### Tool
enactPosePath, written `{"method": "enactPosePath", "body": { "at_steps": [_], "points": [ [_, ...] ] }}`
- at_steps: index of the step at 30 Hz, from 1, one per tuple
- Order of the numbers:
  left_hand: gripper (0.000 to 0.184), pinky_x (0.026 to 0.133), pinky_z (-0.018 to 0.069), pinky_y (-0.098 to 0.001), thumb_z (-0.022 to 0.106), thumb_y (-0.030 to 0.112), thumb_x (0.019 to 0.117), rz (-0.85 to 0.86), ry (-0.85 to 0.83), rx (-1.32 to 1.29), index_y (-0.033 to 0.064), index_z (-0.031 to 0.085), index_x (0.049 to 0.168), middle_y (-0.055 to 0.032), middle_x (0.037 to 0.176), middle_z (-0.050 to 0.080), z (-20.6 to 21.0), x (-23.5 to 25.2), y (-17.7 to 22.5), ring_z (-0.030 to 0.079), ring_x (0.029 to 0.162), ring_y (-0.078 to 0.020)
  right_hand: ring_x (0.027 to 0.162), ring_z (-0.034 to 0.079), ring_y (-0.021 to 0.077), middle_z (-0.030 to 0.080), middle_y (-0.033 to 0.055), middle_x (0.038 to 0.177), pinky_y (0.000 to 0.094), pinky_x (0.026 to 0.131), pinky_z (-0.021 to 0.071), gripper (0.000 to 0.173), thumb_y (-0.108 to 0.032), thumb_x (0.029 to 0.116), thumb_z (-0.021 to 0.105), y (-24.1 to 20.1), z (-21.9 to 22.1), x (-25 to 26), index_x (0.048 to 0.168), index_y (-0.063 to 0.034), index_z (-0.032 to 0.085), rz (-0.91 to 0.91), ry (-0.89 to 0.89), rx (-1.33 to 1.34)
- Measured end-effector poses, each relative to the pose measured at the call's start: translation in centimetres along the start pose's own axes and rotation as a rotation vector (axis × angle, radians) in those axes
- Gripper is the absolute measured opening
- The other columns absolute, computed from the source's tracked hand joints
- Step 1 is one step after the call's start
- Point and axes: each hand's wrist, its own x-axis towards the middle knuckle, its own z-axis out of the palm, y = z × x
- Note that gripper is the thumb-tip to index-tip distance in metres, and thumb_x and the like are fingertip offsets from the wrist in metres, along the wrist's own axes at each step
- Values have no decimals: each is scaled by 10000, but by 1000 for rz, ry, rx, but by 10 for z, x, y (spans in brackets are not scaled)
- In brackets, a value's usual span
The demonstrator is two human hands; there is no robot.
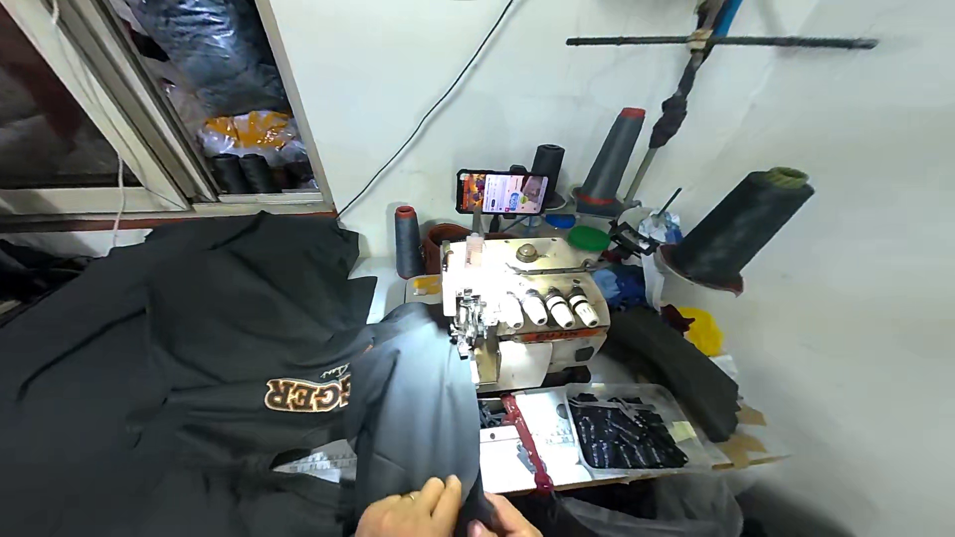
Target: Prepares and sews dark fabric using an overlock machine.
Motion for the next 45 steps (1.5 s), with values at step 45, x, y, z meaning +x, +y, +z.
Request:
{"method": "enactPosePath", "body": {
  "at_steps": [45],
  "points": [
    [259, 637, 503, -285, 489, 89, 1066, -680, -25, -849, 69, 688, 902, -21, 743, 649, -44, 60, -124, 599, 676, -94, 740, 638, -10, 691, 4, 797, 180, 722, 541, 101, 1, 948, 616, -11, 22, 42, 907, 17, 708, -9, -68, -53]
  ]
}}
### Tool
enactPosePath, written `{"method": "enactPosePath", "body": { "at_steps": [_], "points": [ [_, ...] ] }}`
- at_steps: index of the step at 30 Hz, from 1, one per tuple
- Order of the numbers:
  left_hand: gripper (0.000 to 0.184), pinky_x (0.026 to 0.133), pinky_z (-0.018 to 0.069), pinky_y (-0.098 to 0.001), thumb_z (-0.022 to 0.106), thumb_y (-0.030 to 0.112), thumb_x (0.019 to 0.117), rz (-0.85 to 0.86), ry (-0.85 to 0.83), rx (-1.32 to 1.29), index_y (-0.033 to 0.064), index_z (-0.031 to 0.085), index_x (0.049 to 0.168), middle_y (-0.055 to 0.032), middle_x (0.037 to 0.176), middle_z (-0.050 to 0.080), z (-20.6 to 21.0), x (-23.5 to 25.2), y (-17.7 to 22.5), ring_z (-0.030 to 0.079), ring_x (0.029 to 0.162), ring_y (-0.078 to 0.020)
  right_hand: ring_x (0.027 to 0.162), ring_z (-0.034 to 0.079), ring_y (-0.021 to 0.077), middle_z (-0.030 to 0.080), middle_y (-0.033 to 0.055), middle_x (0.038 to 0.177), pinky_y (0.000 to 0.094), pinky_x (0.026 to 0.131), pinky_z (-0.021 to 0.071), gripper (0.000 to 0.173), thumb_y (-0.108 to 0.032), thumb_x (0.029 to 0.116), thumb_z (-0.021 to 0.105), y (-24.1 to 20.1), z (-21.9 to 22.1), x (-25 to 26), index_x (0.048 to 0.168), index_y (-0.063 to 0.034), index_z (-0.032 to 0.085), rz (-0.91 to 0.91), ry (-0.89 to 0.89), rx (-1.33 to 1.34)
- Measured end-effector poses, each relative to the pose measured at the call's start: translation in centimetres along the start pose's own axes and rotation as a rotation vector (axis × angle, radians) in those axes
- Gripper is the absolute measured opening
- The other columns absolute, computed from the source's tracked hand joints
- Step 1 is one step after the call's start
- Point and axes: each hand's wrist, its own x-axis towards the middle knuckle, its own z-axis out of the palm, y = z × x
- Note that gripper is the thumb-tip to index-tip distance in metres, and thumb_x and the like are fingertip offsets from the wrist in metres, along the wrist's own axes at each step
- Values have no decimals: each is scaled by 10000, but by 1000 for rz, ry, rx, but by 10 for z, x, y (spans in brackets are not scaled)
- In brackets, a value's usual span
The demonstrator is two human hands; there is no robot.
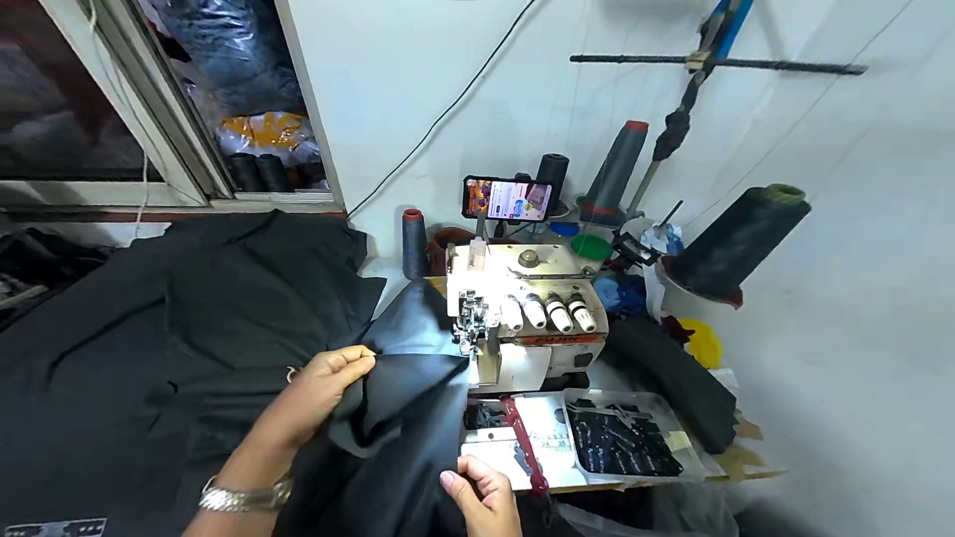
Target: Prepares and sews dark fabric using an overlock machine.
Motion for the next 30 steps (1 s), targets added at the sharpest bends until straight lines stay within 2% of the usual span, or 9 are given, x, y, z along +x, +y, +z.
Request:
{"method": "enactPosePath", "body": {
  "at_steps": [2, 4, 6, 8, 11, 18, 23, 26, 30],
  "points": [
    [224, 725, 492, -444, 539, 70, 1051, 54, 62, 206, 13, 719, 931, -89, 782, 659, 2, 11, -7, 616, 750, -189, 754, 668, 18, 713, 35, 813, 202, 741, 563, 94, 8, 944, 616, 5, -3, 3, 941, 32, 708, 15, 34, -24],
    [248, 673, 514, -272, 512, 97, 1029, 177, 43, 63, 102, 727, 906, 15, 767, 676, 5, 2, -2, 625, 715, -74, 757, 677, 23, 725, 46, 827, 207, 746, 568, 103, 10, 943, 617, 8, -6, 2, 981, 42, 707, 21, 65, -38],
    [248, 636, 504, -197, 500, 168, 1018, 261, 49, -64, 149, 723, 912, 55, 765, 669, 13, -18, 8, 610, 689, -28, 779, 687, 18, 737, 45, 848, 206, 769, 575, 116, 11, 946, 617, 5, -8, -2, 995, 49, 715, 25, 67, -38],
    [238, 607, 468, -132, 537, 284, 1020, 466, 116, 92, 156, 716, 930, 104, 765, 642, 23, -37, 8, 561, 661, 46, 794, 692, 17, 743, 49, 858, 207, 785, 577, 124, 10, 949, 616, 3, -8, -5, 996, 51, 723, 24, 63, -34],
    [340, 630, 511, -225, 526, 307, 1067, 698, 11, 312, 49, 732, 985, -63, 794, 663, 35, -62, 7, 608, 683, -90, 811, 699, 11, 749, 58, 872, 206, 804, 581, 136, 29, 941, 609, 1, -7, -10, 1008, 68, 720, 16, 76, -17],
    [257, 635, 511, -258, 564, 175, 1046, 634, -183, 308, -7, 732, 980, -124, 785, 663, 59, -85, 2, 627, 689, -167, 820, 698, 2, 754, 87, 889, 187, 805, 569, 158, 39, 933, 603, 0, -12, -26, 1021, 93, 722, -5, 151, -93],
    [211, 679, 575, -373, 540, 59, 1028, 524, -294, 405, -42, 723, 1062, -179, 879, 686, 76, -91, 14, 687, 745, -270, 840, 694, 23, 747, 115, 902, 203, 829, 559, 166, 28, 931, 597, -1, -19, -34, 1002, 110, 722, -33, 158, -142],
    [224, 648, 577, -427, 524, 44, 1021, 465, -259, 519, -33, 723, 1089, -183, 893, 675, 84, -88, 18, 689, 734, -304, 841, 699, 38, 749, 121, 897, 218, 830, 561, 165, 16, 932, 605, -2, -17, -30, 996, 104, 729, -47, 169, -151],
    [200, 562, 568, -406, 562, 25, 969, 513, -44, 713, -3, 747, 1041, -161, 851, 664, 99, -75, 24, 683, 659, -294, 816, 709, 35, 757, 107, 870, 212, 814, 566, 153, 6, 929, 623, -13, -13, -10, 978, 78, 749, -58, 217, -147]
  ]
}}
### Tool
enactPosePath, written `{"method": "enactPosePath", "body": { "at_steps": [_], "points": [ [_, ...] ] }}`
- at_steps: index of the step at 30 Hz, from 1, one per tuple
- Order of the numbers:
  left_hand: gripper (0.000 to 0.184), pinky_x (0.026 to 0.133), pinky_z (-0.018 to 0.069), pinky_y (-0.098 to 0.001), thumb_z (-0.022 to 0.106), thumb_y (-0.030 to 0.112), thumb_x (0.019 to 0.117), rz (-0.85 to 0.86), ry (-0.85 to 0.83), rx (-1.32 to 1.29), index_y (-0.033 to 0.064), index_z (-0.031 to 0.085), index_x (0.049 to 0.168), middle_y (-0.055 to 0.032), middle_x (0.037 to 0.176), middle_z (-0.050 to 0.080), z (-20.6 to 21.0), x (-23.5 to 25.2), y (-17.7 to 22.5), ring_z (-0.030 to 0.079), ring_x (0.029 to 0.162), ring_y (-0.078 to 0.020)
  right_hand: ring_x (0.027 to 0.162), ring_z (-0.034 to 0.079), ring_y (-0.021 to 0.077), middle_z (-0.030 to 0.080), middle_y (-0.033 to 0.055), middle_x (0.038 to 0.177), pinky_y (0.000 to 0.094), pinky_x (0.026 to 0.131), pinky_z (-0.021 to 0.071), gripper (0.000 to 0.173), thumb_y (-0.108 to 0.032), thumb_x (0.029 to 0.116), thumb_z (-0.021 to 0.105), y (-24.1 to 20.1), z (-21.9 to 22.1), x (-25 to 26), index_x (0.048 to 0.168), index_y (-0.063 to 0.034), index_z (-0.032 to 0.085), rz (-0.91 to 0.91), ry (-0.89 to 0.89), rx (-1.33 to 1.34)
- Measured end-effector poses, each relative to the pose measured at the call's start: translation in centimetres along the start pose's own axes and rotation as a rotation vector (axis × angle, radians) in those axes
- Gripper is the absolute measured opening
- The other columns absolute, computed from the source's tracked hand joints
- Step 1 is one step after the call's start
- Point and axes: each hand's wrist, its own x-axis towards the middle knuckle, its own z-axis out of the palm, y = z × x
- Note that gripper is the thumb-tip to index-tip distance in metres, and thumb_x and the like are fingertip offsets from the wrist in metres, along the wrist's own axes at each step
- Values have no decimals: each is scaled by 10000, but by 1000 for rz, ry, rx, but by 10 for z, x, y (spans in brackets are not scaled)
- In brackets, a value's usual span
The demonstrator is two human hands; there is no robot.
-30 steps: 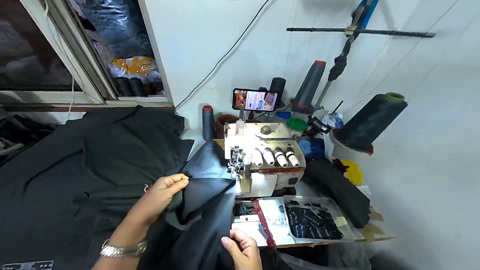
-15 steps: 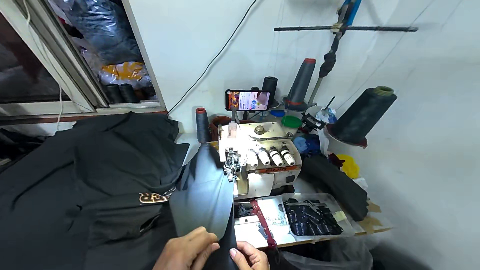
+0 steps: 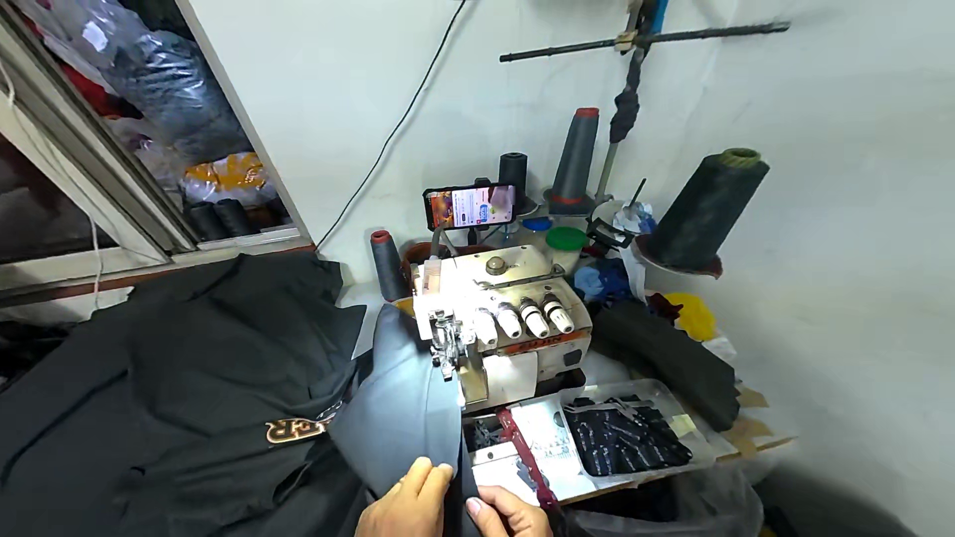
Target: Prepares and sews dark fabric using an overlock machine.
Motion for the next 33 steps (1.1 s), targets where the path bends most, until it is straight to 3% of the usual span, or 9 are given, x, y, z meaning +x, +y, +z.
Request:
{"method": "enactPosePath", "body": {
  "at_steps": [5, 9, 12, 14, 19, 24, 28, 30, 33],
  "points": [
    [212, 541, 571, -380, 612, -57, 842, 21, 148, 202, 1, 757, 986, -171, 865, 656, 10, 21, 4, 700, 701, -301, 805, 701, 7, 759, 68, 853, 187, 792, 566, 136, -6, 922, 641, -8, 9, 28, 938, 36, 769, -38, 69, 35],
    [162, 568, 579, -328, 603, -12, 863, 78, 284, 194, 10, 754, 917, -145, 812, 645, 26, 39, -5, 690, 679, -262, 809, 685, 16, 746, 48, 865, 175, 776, 557, 128, -29, 913, 651, 3, 21, 52, 913, 8, 774, -108, 115, 55],
    [216, 601, 565, -273, 553, 60, 921, 124, 385, 121, 46, 767, 901, -94, 789, 637, 36, 52, -22, 663, 682, -199, 592, 607, 13, 694, 29, 801, 166, 530, 519, 115, -38, 929, 650, 10, 29, 62, 891, -5, 754, -89, 136, 109],
    [255, 702, 576, -300, 536, 86, 926, 141, 420, 93, 93, 791, 917, -80, 857, 678, 37, 56, -32, 679, 797, -218, 533, 584, 11, 697, 23, 763, 177, 491, 506, 115, -42, 936, 652, 9, 32, 64, 894, -3, 751, -68, 140, 137],
    [258, 918, 527, -362, 556, 201, 983, 230, 439, 28, 157, 797, 901, -18, 959, 753, 37, 57, -45, 697, 981, -199, 806, 652, 23, 708, 41, 870, 166, 731, 540, 122, -39, 897, 644, 10, 35, 59, 841, -10, 748, -179, 230, 15],
    [260, 845, 525, -309, 551, 195, 985, 260, 436, 9, 158, 786, 880, -7, 815, 701, 36, 61, -41, 673, 861, -165, 726, 635, 5, 683, 9, 785, 164, 700, 530, 134, -5, 962, 587, 2, 34, 59, 899, -4, 705, -51, 124, 188],
    [236, 730, 551, -302, 573, 152, 951, 237, 485, 103, 137, 783, 844, -31, 743, 675, 44, 60, -31, 676, 773, -194, 815, 659, 66, 680, 51, 856, 220, 805, 560, 177, 34, 1019, 482, -4, 39, 57, 957, 30, 648, 167, 49, 559],
    [232, 757, 560, -316, 579, 113, 920, 199, 508, 163, 129, 806, 876, -38, 818, 738, 49, 56, -27, 708, 833, -215, 836, 670, 74, 693, 61, 881, 234, 825, 569, 203, 42, 1027, 445, -3, 44, 56, 992, 45, 645, 194, 66, 628],
    [264, 956, 562, -416, 559, 148, 965, 132, 469, 227, 106, 811, 1036, -74, 1053, 780, 56, 50, -24, 734, 1049, -278, 857, 675, 66, 709, 60, 904, 231, 832, 567, 242, 67, 1004, 435, 1, 49, 59, 1001, 58, 677, 154, 83, 584]
  ]
}}
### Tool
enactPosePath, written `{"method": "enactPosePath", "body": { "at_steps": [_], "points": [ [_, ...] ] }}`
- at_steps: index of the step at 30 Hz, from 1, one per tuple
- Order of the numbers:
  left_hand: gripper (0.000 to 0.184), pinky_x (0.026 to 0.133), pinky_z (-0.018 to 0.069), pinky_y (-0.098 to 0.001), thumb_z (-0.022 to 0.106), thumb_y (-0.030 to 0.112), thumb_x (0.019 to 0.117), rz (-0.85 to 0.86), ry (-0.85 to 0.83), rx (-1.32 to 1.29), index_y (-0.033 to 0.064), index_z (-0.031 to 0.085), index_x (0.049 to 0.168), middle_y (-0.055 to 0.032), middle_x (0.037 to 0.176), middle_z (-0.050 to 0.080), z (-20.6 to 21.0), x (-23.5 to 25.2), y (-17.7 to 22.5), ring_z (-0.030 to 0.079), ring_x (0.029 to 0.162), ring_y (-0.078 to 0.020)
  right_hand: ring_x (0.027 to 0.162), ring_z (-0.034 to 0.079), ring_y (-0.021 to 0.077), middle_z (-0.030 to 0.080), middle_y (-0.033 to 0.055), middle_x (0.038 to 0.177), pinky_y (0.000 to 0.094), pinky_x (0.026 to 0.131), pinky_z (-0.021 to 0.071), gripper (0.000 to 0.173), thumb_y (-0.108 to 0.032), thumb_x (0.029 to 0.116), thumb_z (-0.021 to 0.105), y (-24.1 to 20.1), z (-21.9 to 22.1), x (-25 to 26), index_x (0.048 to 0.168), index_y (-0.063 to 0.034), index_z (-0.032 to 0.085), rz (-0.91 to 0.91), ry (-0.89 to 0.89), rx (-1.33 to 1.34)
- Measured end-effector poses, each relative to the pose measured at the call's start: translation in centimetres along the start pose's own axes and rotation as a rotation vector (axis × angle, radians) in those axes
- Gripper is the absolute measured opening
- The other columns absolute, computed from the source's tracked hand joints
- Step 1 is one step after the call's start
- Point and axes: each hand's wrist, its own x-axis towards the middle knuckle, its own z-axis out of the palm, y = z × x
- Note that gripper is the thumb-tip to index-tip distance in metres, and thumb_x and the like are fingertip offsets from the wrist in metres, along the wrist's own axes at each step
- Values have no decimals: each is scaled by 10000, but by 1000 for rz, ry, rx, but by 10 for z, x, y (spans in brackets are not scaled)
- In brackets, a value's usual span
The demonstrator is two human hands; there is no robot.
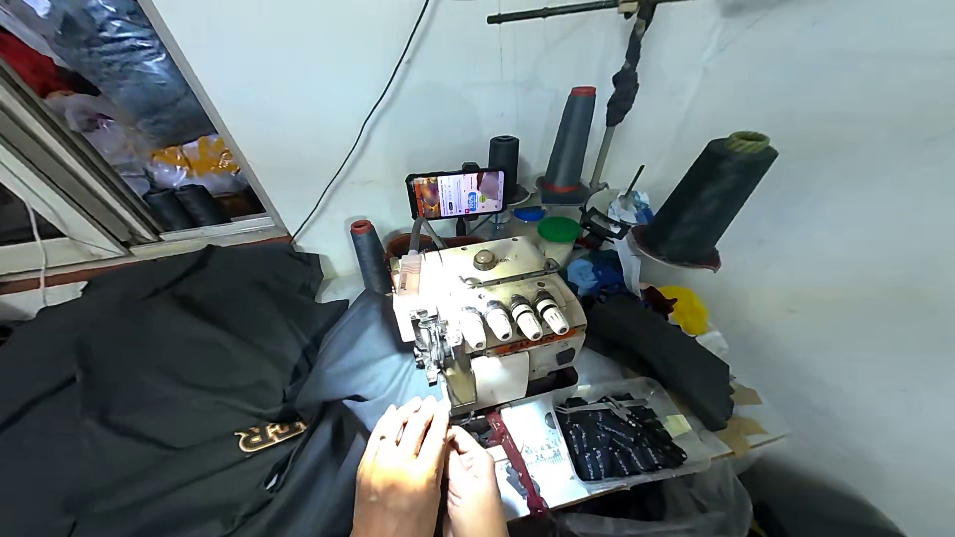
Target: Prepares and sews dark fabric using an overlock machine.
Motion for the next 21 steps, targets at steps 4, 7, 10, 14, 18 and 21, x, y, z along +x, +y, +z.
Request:
{"method": "enactPosePath", "body": {
  "at_steps": [4, 7, 10, 14, 18, 21],
  "points": [
    [293, 1055, 489, -568, 528, 134, 991, -24, -23, -184, 57, 773, 1131, -134, 1198, 740, 7, -5, -14, 683, 1181, -346, 777, 664, 46, 702, 40, 834, 214, 745, 563, 226, 84, 961, 469, 1, 4, 4, 942, 39, 690, 17, -22, -65],
    [319, 1098, 430, -581, 495, 131, 1009, 1, -46, -220, 92, 755, 1189, -115, 1278, 712, 9, -8, -21, 639, 1255, -334, 824, 683, 46, 724, 57, 888, 217, 788, 572, 220, 91, 953, 482, 5, -1, 2, 984, 54, 697, 10, -76, -124],
    [326, 1091, 440, -571, 493, 111, 994, 8, -31, -182, 110, 764, 1175, -96, 1279, 715, 12, -9, -23, 639, 1257, -330, 874, 681, 30, 730, 62, 919, 204, 841, 558, 224, 71, 943, 499, 10, -4, -1, 1001, 51, 714, -40, -116, -258],
    [365, 1091, 450, -580, 445, 135, 978, -41, -52, -274, 67, 753, 1161, -93, 1276, 715, 12, 1, -34, 633, 1275, -290, 816, 639, -1, 692, 39, 858, 184, 782, 531, 178, 41, 940, 521, 11, -4, -3, 934, 41, 699, -79, -151, -376],
    [401, 1109, 431, -580, 440, 168, 979, -175, -141, -319, 16, 688, 1255, -101, 1280, 705, 14, 21, -55, 649, 1248, -261, 843, 667, 14, 722, 59, 905, 190, 810, 551, 164, 15, 970, 559, 10, -8, -6, 984, 55, 718, -67, -203, -367],
    [398, 1088, 457, -490, 491, 137, 993, -377, -223, -449, 27, 609, 1358, -105, 1318, 670, 14, 32, -65, 621, 1255, -237, 831, 658, 8, 718, 51, 892, 193, 800, 546, 175, 14, 968, 553, 9, -11, -6, 976, 46, 724, -68, -184, -402]
  ]
}}
